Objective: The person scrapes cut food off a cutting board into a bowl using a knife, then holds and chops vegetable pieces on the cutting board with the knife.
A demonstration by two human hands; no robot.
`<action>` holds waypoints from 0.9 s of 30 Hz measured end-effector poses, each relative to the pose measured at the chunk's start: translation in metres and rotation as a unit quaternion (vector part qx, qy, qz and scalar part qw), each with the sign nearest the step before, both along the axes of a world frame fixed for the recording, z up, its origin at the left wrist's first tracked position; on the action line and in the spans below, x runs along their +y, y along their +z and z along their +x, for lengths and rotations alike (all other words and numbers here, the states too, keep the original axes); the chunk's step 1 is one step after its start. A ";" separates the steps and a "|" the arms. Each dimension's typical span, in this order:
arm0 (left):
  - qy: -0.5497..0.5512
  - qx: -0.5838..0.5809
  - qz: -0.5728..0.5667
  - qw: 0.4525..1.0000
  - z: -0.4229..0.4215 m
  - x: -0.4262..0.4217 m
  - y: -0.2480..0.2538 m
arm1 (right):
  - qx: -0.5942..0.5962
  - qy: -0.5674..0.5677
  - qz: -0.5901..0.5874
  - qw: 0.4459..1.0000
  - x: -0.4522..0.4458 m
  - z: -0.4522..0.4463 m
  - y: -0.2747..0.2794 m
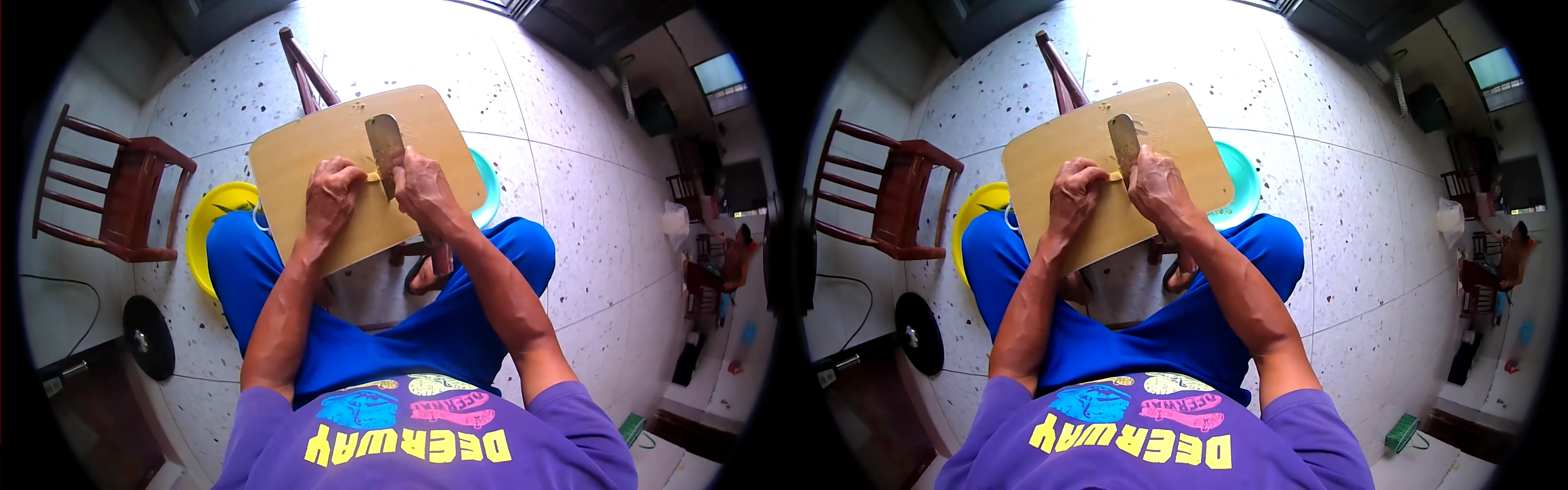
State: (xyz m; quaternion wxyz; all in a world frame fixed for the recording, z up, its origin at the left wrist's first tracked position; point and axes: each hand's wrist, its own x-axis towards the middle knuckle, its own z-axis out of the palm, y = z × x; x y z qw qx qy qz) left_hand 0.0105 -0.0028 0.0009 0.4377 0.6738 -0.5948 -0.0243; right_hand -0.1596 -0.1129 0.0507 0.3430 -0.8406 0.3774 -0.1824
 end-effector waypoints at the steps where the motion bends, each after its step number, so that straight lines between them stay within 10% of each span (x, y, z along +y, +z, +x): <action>1: -0.001 0.002 -0.002 1.000 0.000 0.000 0.000 | -0.014 -0.001 0.012 1.000 0.002 0.000 0.002; 27: -0.002 0.007 -0.006 1.000 0.001 -0.001 -0.003 | 0.025 0.010 0.009 1.000 0.002 0.002 0.009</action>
